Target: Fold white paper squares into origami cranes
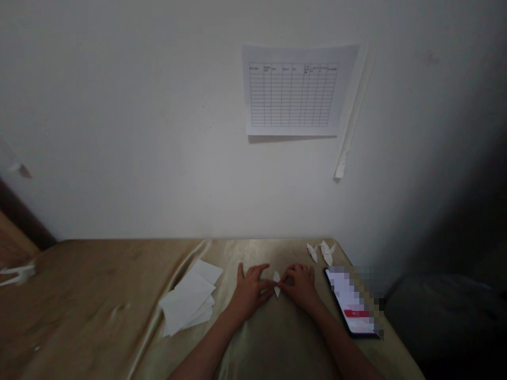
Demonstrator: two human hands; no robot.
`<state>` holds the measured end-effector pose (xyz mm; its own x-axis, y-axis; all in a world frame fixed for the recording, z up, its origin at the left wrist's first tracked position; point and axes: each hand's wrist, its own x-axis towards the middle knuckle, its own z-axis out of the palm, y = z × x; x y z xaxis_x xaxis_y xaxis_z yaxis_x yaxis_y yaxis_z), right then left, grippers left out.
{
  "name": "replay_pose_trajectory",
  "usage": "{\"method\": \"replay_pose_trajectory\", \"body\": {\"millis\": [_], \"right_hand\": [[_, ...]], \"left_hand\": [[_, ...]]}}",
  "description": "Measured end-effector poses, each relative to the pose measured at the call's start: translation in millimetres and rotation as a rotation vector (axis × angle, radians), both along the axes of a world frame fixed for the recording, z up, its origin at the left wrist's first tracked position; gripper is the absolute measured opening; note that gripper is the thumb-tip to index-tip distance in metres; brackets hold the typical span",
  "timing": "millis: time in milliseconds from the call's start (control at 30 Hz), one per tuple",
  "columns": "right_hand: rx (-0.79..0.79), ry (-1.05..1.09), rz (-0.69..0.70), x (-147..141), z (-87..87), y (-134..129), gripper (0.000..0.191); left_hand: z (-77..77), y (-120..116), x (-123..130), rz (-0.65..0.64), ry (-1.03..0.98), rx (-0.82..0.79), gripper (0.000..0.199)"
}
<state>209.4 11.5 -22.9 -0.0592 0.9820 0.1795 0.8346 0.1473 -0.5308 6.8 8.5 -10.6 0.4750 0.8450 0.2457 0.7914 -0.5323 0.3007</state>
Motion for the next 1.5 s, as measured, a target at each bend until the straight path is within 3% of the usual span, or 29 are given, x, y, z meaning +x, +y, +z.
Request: {"method": "replay_pose_trajectory", "body": {"millis": [267,633,1033,1500], "right_hand": [[-0.005,-0.013,-0.012,0,-3.7,3,0.011],[-0.001,-0.025,-0.027,0,-5.0,4,0.011],[0.029,-0.028,-0.010,1,-3.3,1,0.014],[0.013,-0.007,0.056,2,-0.7,-3,0.014]], "left_hand": [[7.0,0,-3,0.037,0.000,-0.063,0.021],[-1.5,0,-9,-0.001,-0.030,-0.090,0.022],[4.6,-2,-9,0.010,-0.038,-0.106,0.021],[-8.7,9,-5,0.076,-0.143,-0.147,0.016]]}}
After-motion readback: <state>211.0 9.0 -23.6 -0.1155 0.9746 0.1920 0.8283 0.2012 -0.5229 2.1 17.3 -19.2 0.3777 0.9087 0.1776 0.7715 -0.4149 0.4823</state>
